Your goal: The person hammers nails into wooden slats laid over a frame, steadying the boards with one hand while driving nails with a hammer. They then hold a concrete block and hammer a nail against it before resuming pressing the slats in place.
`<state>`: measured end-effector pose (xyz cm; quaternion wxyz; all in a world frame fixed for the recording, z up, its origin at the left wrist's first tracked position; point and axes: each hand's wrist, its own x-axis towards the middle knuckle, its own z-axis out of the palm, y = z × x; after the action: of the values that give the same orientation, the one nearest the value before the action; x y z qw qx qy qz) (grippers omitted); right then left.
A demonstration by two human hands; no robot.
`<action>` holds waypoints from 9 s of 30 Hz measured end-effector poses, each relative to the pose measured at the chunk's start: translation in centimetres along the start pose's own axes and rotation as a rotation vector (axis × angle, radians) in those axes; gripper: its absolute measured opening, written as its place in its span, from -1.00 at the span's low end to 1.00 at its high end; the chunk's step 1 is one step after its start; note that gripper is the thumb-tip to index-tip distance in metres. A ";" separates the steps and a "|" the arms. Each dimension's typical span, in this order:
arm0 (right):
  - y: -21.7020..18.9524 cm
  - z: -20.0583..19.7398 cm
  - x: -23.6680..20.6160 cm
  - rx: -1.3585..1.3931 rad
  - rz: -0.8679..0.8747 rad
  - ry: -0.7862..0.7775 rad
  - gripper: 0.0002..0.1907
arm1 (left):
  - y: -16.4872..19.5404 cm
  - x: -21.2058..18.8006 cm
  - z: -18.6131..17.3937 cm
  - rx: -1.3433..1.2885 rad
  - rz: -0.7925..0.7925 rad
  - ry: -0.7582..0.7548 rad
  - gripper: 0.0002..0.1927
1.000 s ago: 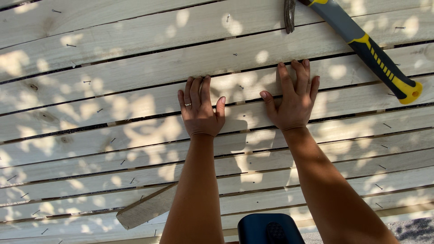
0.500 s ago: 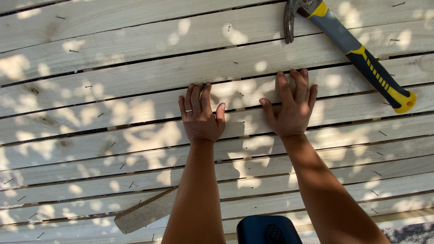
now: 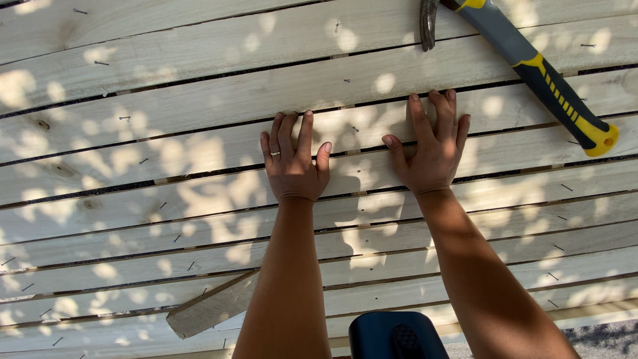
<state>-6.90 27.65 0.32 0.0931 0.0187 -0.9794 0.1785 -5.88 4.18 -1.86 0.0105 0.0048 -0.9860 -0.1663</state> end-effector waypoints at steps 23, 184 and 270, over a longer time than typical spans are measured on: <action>4.2 -4.8 7.4 -0.255 0.181 0.043 -0.27 | 0.0 0.2 -0.5 -0.080 -0.002 0.051 -0.43; -7.6 -9.0 -3.4 0.507 0.399 -0.543 -0.61 | 0.2 2.5 -2.3 0.042 -0.099 -0.237 -0.29; -2.3 1.1 10.2 0.014 -0.139 -0.060 -0.40 | 1.0 10.2 -1.3 -0.144 0.065 0.067 -0.56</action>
<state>-16.94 25.06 1.99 0.0758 0.0929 -0.9767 0.1779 -16.06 4.52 -0.10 0.0491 -0.0226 -0.9702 -0.2362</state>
